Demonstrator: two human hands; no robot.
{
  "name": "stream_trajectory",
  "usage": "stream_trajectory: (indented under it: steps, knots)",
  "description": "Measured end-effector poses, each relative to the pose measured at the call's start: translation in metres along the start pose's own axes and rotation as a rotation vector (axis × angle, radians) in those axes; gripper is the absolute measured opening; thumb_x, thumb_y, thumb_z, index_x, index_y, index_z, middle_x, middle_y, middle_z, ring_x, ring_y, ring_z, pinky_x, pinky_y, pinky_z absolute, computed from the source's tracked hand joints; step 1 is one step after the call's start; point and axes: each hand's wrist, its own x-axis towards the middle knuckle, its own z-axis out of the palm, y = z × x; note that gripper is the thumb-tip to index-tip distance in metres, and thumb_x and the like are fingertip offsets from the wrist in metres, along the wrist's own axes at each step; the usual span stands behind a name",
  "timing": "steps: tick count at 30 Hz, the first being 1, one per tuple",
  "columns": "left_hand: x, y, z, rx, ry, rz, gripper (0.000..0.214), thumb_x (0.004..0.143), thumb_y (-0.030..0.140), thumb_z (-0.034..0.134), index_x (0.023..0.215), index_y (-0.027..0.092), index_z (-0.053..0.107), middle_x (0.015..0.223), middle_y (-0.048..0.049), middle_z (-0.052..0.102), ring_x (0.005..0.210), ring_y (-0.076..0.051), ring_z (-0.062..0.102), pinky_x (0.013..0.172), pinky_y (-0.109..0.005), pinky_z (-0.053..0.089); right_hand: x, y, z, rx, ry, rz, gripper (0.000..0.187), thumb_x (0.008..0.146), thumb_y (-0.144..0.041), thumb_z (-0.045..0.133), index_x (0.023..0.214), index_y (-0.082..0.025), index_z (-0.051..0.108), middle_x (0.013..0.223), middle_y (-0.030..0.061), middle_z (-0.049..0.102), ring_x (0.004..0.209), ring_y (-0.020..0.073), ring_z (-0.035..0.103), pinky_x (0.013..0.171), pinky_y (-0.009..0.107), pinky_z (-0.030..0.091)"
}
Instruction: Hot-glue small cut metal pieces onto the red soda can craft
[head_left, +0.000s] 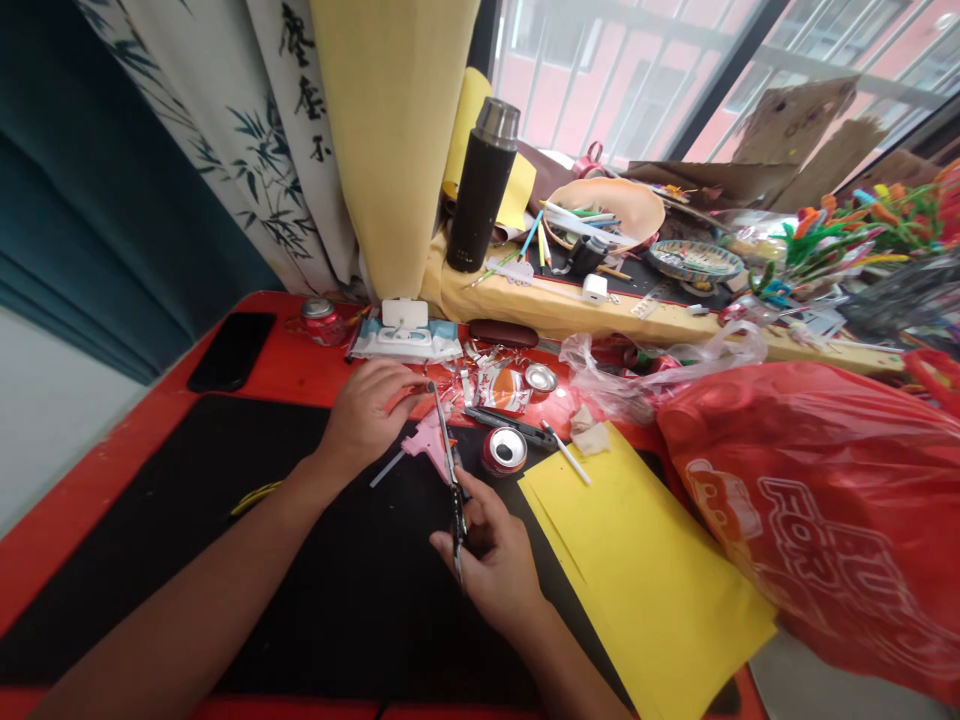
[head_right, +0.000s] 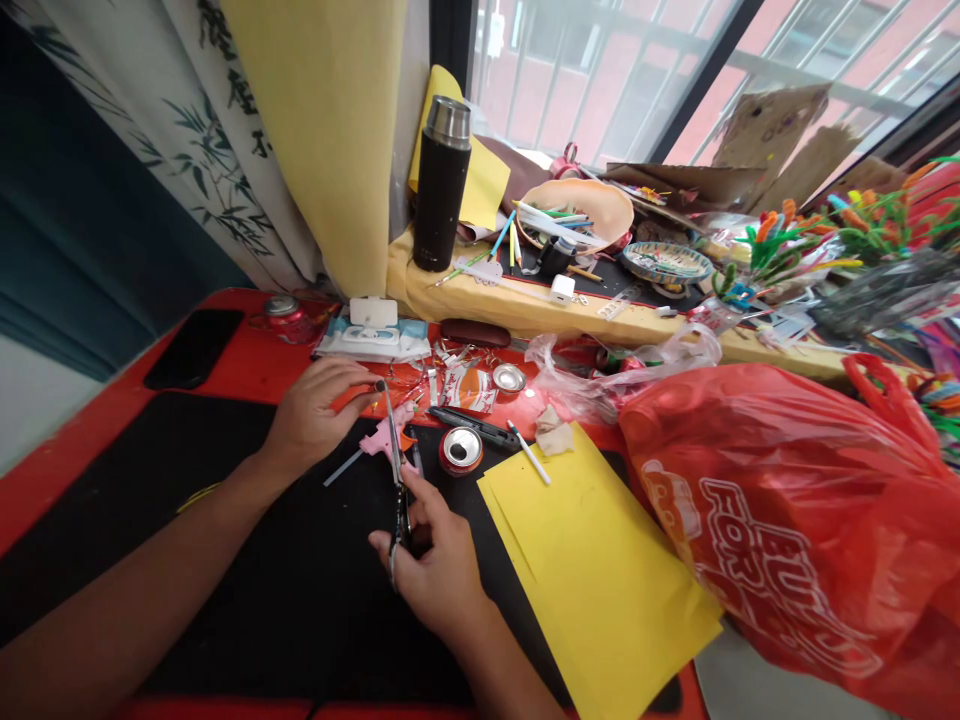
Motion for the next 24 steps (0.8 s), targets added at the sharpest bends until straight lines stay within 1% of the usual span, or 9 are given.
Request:
stream_trajectory:
  steps: [2,5,8,11,15,19,24]
  knots:
    - [0.000,0.003,0.000,-0.045,0.014,-0.030,0.019,0.081,0.013,0.090,0.089,0.030,0.090,0.100,-0.0089,0.083,0.113,-0.034,0.069,0.121,-0.047,0.048,0.000,0.000,0.000,-0.012,-0.008,0.010,0.065,0.093,-0.032,0.084,0.155,-0.025,0.066,0.073,-0.0084,0.051,0.057,0.0114,0.042,0.054,0.021,0.041]
    - [0.001,0.009,0.000,-0.132,0.046,-0.126,0.024,0.079,0.007,0.088,0.087,0.029,0.089,0.103,-0.0083,0.084,0.117,-0.033,0.070,0.121,-0.043,0.049,-0.001,0.000,0.000,-0.032,-0.021,0.008,0.068,0.092,-0.033,0.087,0.155,-0.026,0.065,0.073,-0.0084,0.051,0.058,0.0119,0.044,0.054,0.021,0.041]
    - [0.001,0.012,0.000,-0.165,0.066,-0.169,0.028,0.079,0.003,0.086,0.086,0.029,0.089,0.102,-0.0069,0.084,0.114,-0.031,0.072,0.119,-0.040,0.051,-0.001,0.001,0.000,-0.045,-0.028,0.005,0.069,0.091,-0.034,0.088,0.155,-0.026,0.065,0.073,-0.0084,0.052,0.059,0.0117,0.044,0.055,0.021,0.040]
    - [0.000,0.010,0.000,-0.127,0.039,-0.130,0.027,0.081,0.004,0.085,0.087,0.030,0.090,0.097,-0.0054,0.084,0.106,-0.029,0.073,0.113,-0.037,0.054,-0.001,0.000,-0.001,-0.028,-0.034,0.005,0.070,0.091,-0.034,0.088,0.157,-0.026,0.063,0.075,-0.0081,0.053,0.060,0.0118,0.045,0.055,0.021,0.040]
    - [-0.001,0.005,-0.001,-0.043,0.004,-0.058,0.026,0.086,0.007,0.082,0.093,0.030,0.091,0.100,-0.0055,0.085,0.104,-0.027,0.074,0.109,-0.034,0.054,-0.001,0.000,-0.002,-0.019,-0.042,-0.008,0.070,0.091,-0.032,0.088,0.156,-0.026,0.063,0.075,-0.0084,0.054,0.060,0.0118,0.046,0.058,0.022,0.042]
    - [-0.001,0.004,-0.002,-0.020,0.002,-0.037,0.022,0.087,0.010,0.082,0.090,0.030,0.090,0.098,-0.0061,0.085,0.102,-0.028,0.074,0.110,-0.036,0.054,-0.001,-0.001,-0.002,-0.040,-0.042,-0.001,0.070,0.090,-0.031,0.087,0.156,-0.026,0.063,0.075,-0.0087,0.055,0.060,0.0124,0.046,0.058,0.023,0.043]
    - [0.000,0.004,-0.006,0.002,-0.009,-0.002,0.019,0.088,0.013,0.082,0.090,0.031,0.090,0.100,-0.0070,0.085,0.106,-0.030,0.074,0.113,-0.040,0.053,-0.001,-0.002,-0.001,-0.059,-0.061,-0.014,0.067,0.092,-0.030,0.084,0.155,-0.026,0.062,0.073,-0.0088,0.055,0.058,0.0123,0.045,0.058,0.023,0.042]
